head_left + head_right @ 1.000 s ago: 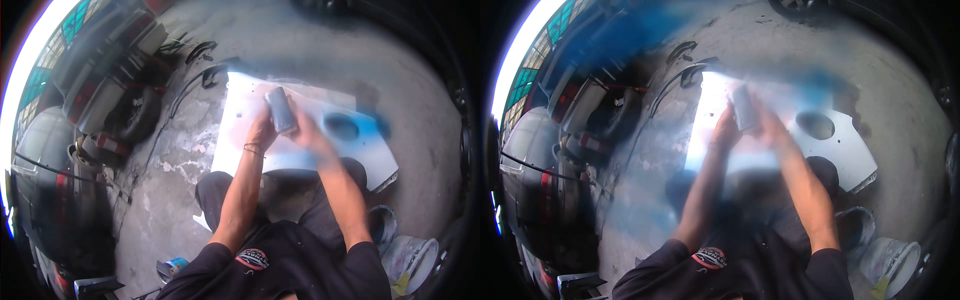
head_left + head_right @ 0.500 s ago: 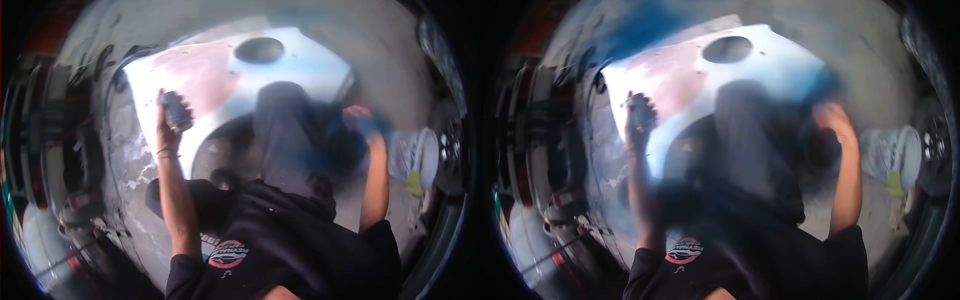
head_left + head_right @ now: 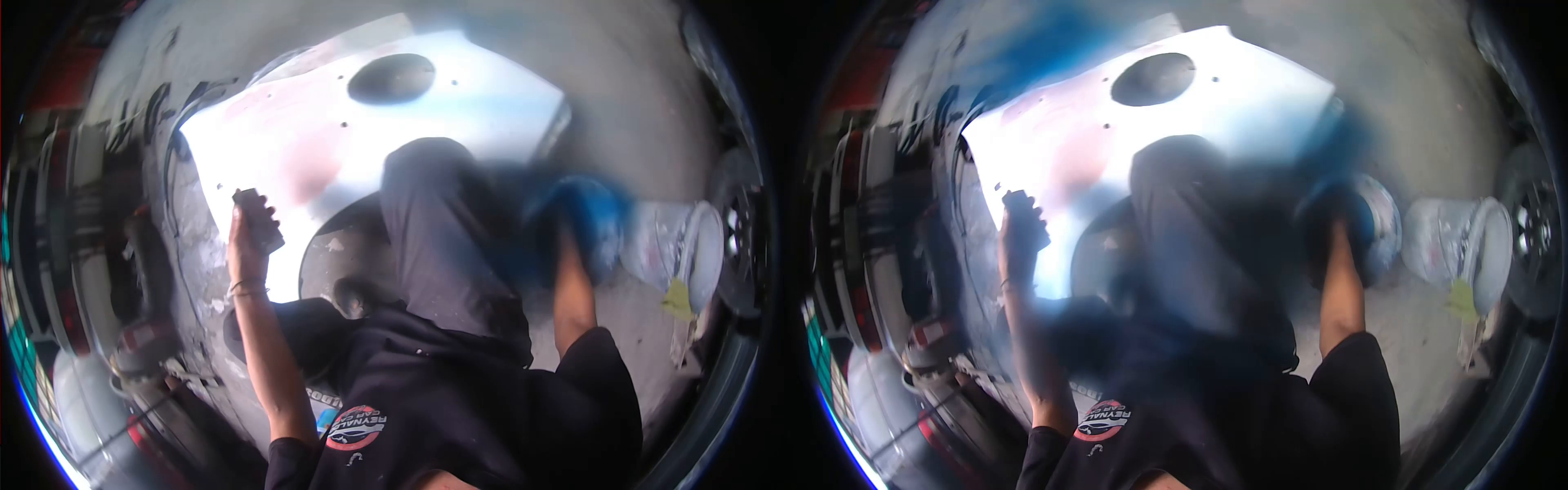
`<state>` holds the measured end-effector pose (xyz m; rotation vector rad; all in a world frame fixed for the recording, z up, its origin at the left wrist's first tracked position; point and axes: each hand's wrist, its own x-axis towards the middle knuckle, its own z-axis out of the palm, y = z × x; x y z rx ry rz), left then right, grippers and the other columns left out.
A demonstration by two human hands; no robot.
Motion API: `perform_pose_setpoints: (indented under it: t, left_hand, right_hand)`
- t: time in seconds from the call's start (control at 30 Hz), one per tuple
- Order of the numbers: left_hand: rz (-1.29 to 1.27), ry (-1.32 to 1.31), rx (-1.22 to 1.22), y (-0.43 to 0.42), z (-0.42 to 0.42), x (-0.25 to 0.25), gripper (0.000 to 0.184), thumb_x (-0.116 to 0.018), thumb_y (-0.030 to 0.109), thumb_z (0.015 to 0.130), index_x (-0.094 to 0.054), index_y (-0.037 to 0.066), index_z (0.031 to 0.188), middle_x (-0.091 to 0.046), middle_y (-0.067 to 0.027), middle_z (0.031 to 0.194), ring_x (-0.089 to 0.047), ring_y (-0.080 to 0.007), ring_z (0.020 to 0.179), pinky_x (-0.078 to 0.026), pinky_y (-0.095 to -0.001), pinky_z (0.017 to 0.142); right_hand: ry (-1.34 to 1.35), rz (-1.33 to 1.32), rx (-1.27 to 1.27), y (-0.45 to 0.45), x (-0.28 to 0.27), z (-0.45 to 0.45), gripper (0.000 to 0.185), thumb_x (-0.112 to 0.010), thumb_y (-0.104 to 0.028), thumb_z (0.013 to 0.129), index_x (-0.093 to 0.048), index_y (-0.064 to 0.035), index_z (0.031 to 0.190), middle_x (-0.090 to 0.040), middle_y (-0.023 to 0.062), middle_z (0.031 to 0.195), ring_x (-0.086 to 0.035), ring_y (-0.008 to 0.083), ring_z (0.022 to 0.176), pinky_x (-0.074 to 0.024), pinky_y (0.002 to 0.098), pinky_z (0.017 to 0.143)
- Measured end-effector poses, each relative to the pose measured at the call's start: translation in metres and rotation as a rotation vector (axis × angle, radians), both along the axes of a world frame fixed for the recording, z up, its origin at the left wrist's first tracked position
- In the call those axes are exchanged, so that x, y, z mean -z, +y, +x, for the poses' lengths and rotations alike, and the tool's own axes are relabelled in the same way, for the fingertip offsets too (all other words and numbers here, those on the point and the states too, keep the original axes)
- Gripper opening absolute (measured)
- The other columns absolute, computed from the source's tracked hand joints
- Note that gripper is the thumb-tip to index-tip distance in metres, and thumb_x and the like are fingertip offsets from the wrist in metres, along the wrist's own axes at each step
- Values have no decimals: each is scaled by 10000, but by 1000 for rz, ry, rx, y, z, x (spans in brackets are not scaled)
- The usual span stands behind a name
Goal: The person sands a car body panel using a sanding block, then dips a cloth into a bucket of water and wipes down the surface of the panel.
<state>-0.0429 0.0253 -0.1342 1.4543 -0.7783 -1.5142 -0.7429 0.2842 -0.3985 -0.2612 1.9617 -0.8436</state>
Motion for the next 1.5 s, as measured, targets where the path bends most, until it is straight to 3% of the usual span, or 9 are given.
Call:
perform_pose_setpoints:
  t: [0.23, 0.53, 0.7, 0.8, 1.17, 1.3, 1.37, 1.43, 1.5]
  left_hand:
    - [-93, -231, -242, 20, -5, 28, 440, -698, 302, 1115, -625, 69, 1480, -730, -47, 966, -654, -110, 727, -526, -279, 560]
    - [-471, -588, -89, -5, 30, -13, 391, -733, 279, 1100, -705, 87, 1439, -804, -66, 1098, -661, -88, 825, -517, -255, 638]
    - [-486, -455, -65, -26, 55, -42, 391, -695, 285, 1128, -705, 96, 1469, -755, 16, 997, -555, -36, 675, -432, -223, 540]
    - [-442, -505, -88, -28, 49, -45, 488, -748, 408, 1083, -707, 127, 1481, -801, -63, 1157, -708, -106, 890, -577, -274, 711]
    - [-518, -634, 75, -33, 19, -81, 524, -757, 448, 1084, -705, 126, 1494, -769, -29, 1080, -656, -62, 900, -534, -234, 720]
    - [-609, -679, 201, -24, -23, -72, 546, -767, 418, 1084, -689, 69, 1497, -774, -59, 1120, -619, -84, 878, -511, -236, 745]
    - [-532, -699, 233, -21, -33, -65, 602, -756, 521, 1058, -693, 97, 1481, -797, -230, 1277, -739, -346, 1273, -570, -504, 1094]
    - [-514, -705, 240, -19, -34, -62, 598, -755, 514, 1060, -691, 98, 1483, -798, -226, 1274, -742, -345, 1266, -574, -502, 1088]
    - [-497, -715, 256, -19, -30, -57, 593, -754, 508, 1062, -689, 98, 1485, -799, -222, 1271, -745, -344, 1258, -578, -499, 1081]
  right_hand:
    - [166, -22, -535, 24, -12, -8, 372, -547, -196, 1112, -650, -49, 1438, -716, 167, 1393, -674, 328, 1239, -533, 531, 1036]
    - [773, 84, -774, 26, -24, -2, 286, -565, -139, 1104, -756, -11, 1276, -791, 174, 1249, -744, 283, 1114, -574, 404, 976]
    - [217, -54, 230, 32, -151, 30, 532, -643, -402, 1107, -639, -33, 1491, -734, 104, 1333, -685, 225, 1212, -551, 341, 990]
    - [-159, -459, 394, 49, -176, -10, 411, -589, -274, 1079, -663, -23, 1397, -726, 127, 1340, -681, 282, 1261, -543, 456, 1060]
    - [-481, -761, 492, 1, -256, -5, 474, -486, -333, 1137, -639, 19, 1414, -708, 150, 1382, -650, 321, 1314, -506, 511, 1158]
    - [-53, -635, 406, 12, -181, -19, 476, -506, -372, 1147, -659, -13, 1419, -722, 161, 1367, -665, 327, 1292, -514, 491, 1141]
    - [232, -473, 434, 20, -157, -15, 474, -509, -381, 1150, -676, -20, 1407, -729, 167, 1358, -671, 333, 1279, -515, 486, 1134]
    - [653, -240, -212, 22, -133, -6, 478, -513, -377, 1149, -696, -15, 1402, -730, 205, 1388, -675, 365, 1296, -505, 482, 1141]
    - [859, -168, -260, 17, -102, 20, 488, -520, -367, 1143, -703, 7, 1397, -716, 239, 1427, -667, 388, 1335, -501, 480, 1148]
